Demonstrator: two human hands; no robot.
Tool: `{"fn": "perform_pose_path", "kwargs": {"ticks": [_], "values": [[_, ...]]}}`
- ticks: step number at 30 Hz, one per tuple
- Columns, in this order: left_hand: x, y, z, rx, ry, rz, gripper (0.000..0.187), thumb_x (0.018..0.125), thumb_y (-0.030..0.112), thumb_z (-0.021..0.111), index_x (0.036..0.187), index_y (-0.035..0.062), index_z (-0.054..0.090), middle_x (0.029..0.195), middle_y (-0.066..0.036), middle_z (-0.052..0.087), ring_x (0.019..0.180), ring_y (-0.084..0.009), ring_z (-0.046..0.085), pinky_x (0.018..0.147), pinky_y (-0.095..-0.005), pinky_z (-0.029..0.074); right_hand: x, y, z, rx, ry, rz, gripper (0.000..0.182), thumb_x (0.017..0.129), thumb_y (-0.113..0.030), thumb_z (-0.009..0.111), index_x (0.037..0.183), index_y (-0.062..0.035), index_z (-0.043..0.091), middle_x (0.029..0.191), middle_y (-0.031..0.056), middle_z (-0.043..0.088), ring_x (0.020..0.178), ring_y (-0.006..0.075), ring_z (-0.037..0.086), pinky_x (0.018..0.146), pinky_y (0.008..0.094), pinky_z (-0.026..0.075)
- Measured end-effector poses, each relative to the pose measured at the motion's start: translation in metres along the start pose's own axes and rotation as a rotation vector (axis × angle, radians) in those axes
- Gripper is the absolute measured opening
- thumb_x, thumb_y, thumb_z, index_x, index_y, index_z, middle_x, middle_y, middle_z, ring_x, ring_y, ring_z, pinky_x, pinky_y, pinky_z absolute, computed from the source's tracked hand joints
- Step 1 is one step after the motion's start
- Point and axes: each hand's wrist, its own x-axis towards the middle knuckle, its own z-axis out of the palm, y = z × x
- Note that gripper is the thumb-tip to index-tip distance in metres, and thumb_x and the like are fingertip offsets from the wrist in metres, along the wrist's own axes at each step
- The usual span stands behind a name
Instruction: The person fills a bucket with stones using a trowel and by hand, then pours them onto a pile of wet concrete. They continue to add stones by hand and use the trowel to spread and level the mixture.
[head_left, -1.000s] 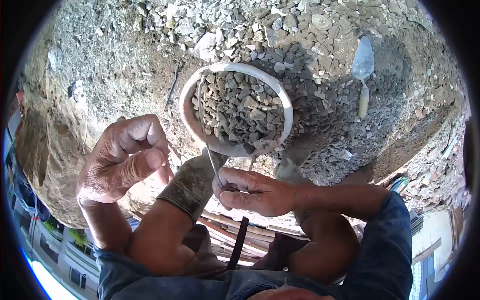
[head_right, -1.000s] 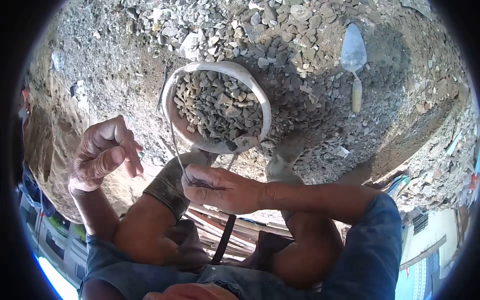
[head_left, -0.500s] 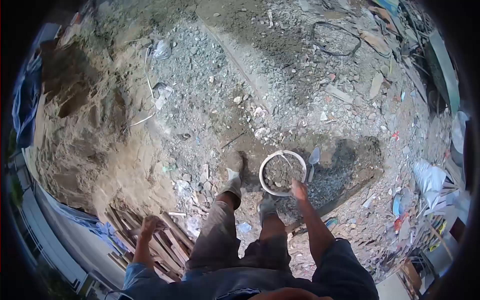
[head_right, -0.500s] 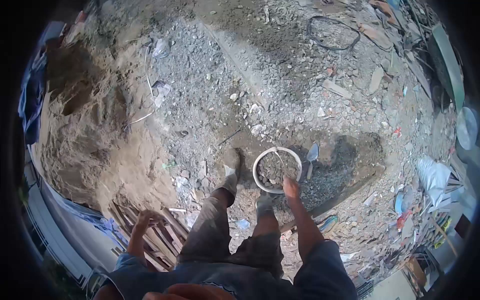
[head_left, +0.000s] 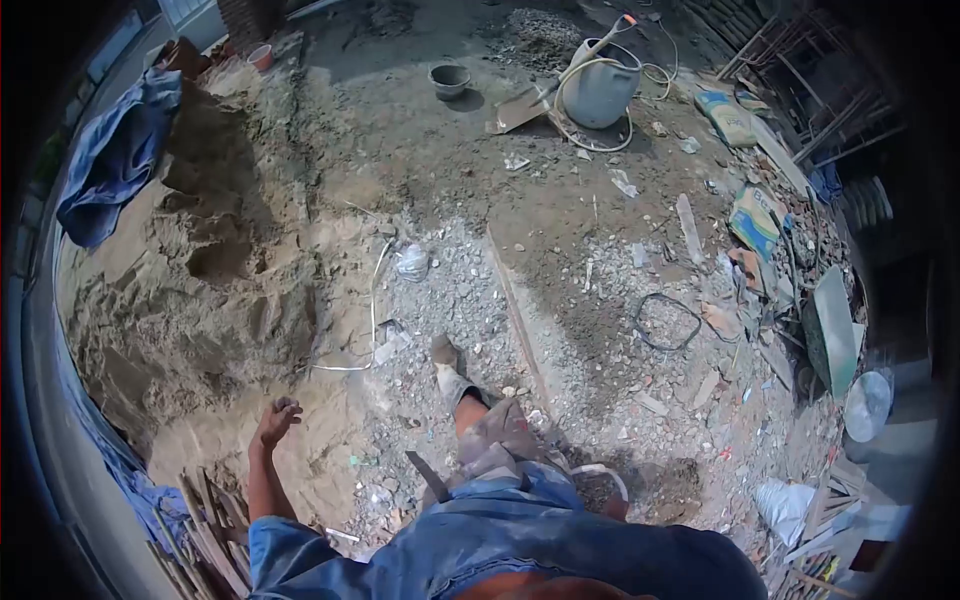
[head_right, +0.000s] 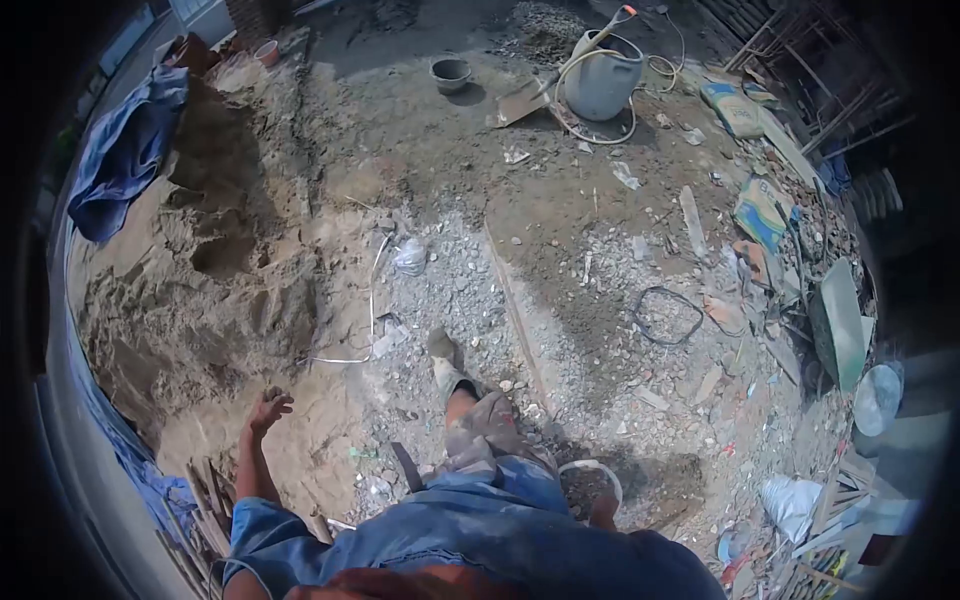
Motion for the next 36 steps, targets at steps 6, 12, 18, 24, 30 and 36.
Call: {"fn": "perform_pose_path", "kwargs": {"ticks": [6, 12, 18, 24, 30, 36], "values": [[0.039, 0.056, -0.032, -0.348, 0.209, -0.059, 0.022, 0.081, 0.03, 0.057, 0.09, 0.0101, 0.059, 0.092, -0.006, 0.065, 0.079, -0.0168, 0.063, 0.064, -0.031, 0.043, 0.11, -0.18, -0.172, -0.011, -0.145, -0.145, 0.046, 0.081, -0.043, 0.06, 0.11, -0.0063, 0.058, 0.097, 0.0154, 0.063, 0.09, 0.0307, 0.062, 0.073, 0.0414, 0.05], [0.088, 0.121, -0.107, -0.08, -0.041, -0.362, 0.033, 0.081, 0.029, 0.057, 0.109, 0.0116, 0.058, 0.104, -0.002, 0.063, 0.088, -0.0184, 0.063, 0.075, -0.0362, 0.046, 0.278, -0.299, -0.172, 1.045, -0.1, 0.275, 0.036, 0.087, -0.037, 0.053, 0.102, -0.0048, 0.06, 0.084, 0.0135, 0.062, 0.072, 0.0277, 0.062, 0.058, 0.0405, 0.049], [0.217, 0.219, -0.25, -0.02, 0.139, -0.13, 0.027, 0.084, 0.03, 0.055, 0.102, 0.0094, 0.058, 0.093, -0.003, 0.063, 0.08, -0.0143, 0.062, 0.063, -0.0285, 0.043, 0.342, -0.549, -0.386, 1.306, 0.059, 0.507, 0.05, 0.086, -0.047, 0.053, 0.087, 0.0017, 0.064, 0.075, 0.0126, 0.062, 0.064, 0.0232, 0.057, 0.055, 0.04, 0.045], [0.306, 0.306, -0.372, -0.277, 0.406, 0.086, 0.026, 0.086, 0.029, 0.057, 0.102, 0.0081, 0.057, 0.098, -0.003, 0.062, 0.086, -0.0137, 0.06, 0.072, -0.0287, 0.046, 0.501, -0.677, -0.376, 0.996, 0.172, 0.267, 0.049, 0.086, -0.042, 0.052, 0.072, 0.0042, 0.063, 0.071, 0.0197, 0.064, 0.07, 0.0303, 0.062, 0.067, 0.0429, 0.046], [0.417, 0.533, -0.364, -0.632, 0.116, 0.656, 0.045, 0.088, 0.034, 0.055, 0.114, -0.003, 0.049, 0.121, -0.018, 0.054, 0.109, -0.0278, 0.056, 0.097, -0.0423, 0.04, 0.538, -0.808, -0.47, 0.935, 0.099, 0.226, 0.045, 0.086, -0.047, 0.054, 0.081, -0.0029, 0.06, 0.065, 0.0079, 0.052, 0.056, 0.0208, 0.05, 0.047, 0.0406, 0.041], [0.466, 0.81, -0.326, -0.912, -0.907, 1.107, 0.069, 0.092, 0.055, 0.04, 0.12, -0.0083, 0.047, 0.115, -0.032, 0.055, 0.107, -0.045, 0.055, 0.098, -0.055, 0.033, 0.552, -0.934, -0.584, 0.894, -0.137, 0.634, 0.039, 0.092, -0.033, 0.04, 0.098, -0.0012, 0.062, 0.091, 0.0196, 0.065, 0.081, 0.0336, 0.063, 0.071, 0.0436, 0.048]]}}
